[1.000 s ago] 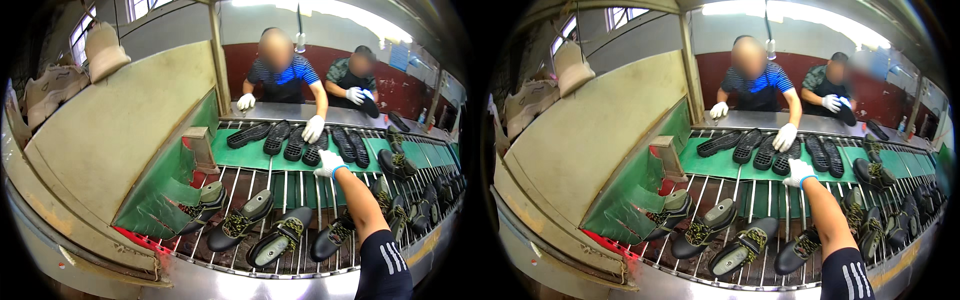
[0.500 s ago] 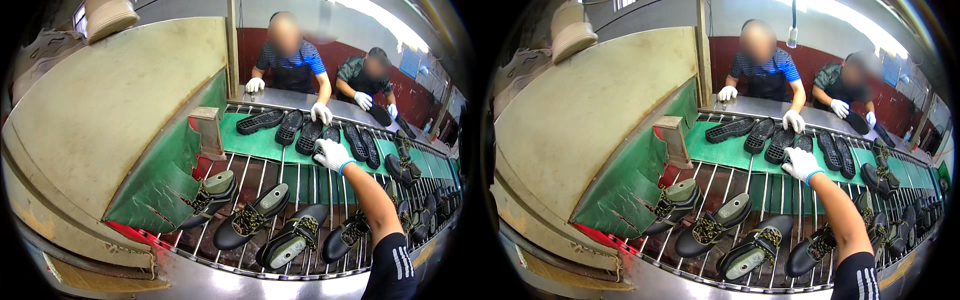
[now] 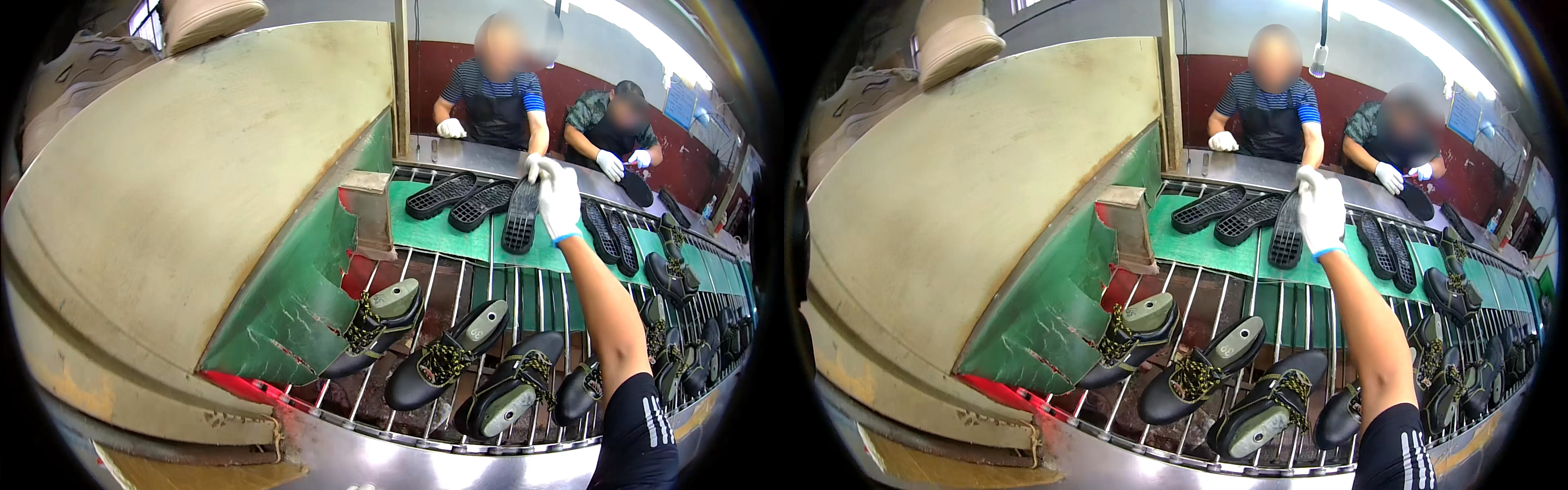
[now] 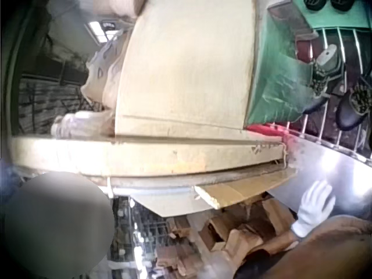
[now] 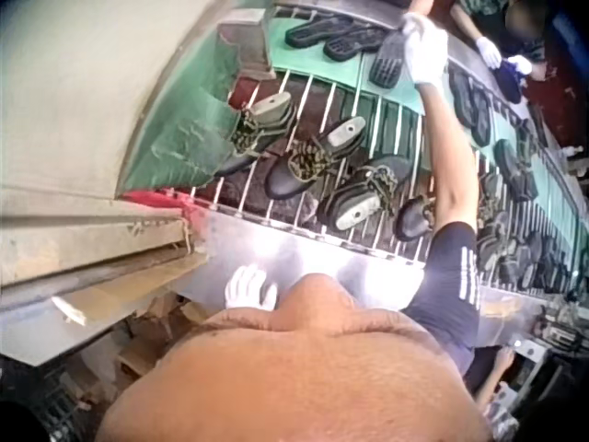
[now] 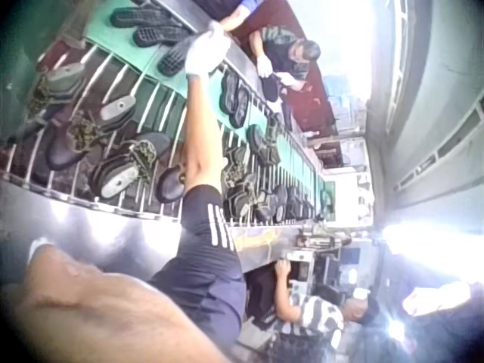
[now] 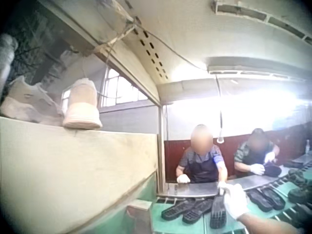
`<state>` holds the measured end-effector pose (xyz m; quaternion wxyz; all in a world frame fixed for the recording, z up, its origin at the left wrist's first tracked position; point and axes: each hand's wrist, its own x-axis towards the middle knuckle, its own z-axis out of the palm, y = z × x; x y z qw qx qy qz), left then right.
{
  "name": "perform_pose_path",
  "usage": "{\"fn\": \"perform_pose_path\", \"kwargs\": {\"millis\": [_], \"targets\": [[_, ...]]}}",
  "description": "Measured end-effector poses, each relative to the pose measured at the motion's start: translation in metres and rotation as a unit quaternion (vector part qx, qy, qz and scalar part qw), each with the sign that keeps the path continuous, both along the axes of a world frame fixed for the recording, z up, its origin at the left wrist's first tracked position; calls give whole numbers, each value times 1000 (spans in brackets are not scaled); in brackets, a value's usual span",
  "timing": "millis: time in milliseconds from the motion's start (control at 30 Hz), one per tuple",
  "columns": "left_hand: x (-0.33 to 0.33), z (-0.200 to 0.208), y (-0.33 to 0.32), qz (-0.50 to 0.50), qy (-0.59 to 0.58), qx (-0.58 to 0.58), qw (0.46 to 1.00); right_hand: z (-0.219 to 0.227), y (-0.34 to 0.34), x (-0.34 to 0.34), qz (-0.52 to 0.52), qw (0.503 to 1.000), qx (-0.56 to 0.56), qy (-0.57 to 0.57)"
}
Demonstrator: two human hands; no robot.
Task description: The person wipes and clears debris from the soles and edges of various black and tan work boots using their hands and a small knife.
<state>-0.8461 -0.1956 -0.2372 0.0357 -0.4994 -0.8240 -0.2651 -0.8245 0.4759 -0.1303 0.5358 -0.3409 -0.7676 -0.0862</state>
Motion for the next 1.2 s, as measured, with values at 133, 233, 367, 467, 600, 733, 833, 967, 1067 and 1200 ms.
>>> {"fn": "perform_pose_path", "kwargs": {"millis": [133,233,367,467,600,733,833,967,1067,1200], "targets": [[1,-8,-7,-4,11,-28,1000,26,-49,-97,25,992,62,-108],[-9,-33,-22,-44,46,-62,996,-4,-34,-150,29,966,-18,-257],[-17,-13,-10,-19,35,-57,998,-100,-18,-211,10,918,-125,-375],[-18,-2,-5,-1,32,-66,997,-98,-29,-230,-18,919,-200,-340],[-25,-3,-3,-1,29,-55,998,-118,-7,-225,-46,914,-178,-362],[-19,-8,-5,11,31,-41,999,-92,-34,-196,44,936,-212,-276],[-19,-14,-6,-3,38,-25,999,-38,-21,-149,148,944,-261,-134],[-16,-19,-12,-16,12,-5,1000,58,-78,-62,283,897,-333,66],[-9,-4,-11,12,-21,11,1000,113,-187,2,340,918,-203,-6],[-19,-8,-13,-38,-152,109,982,140,-362,103,291,894,59,-335]]}}
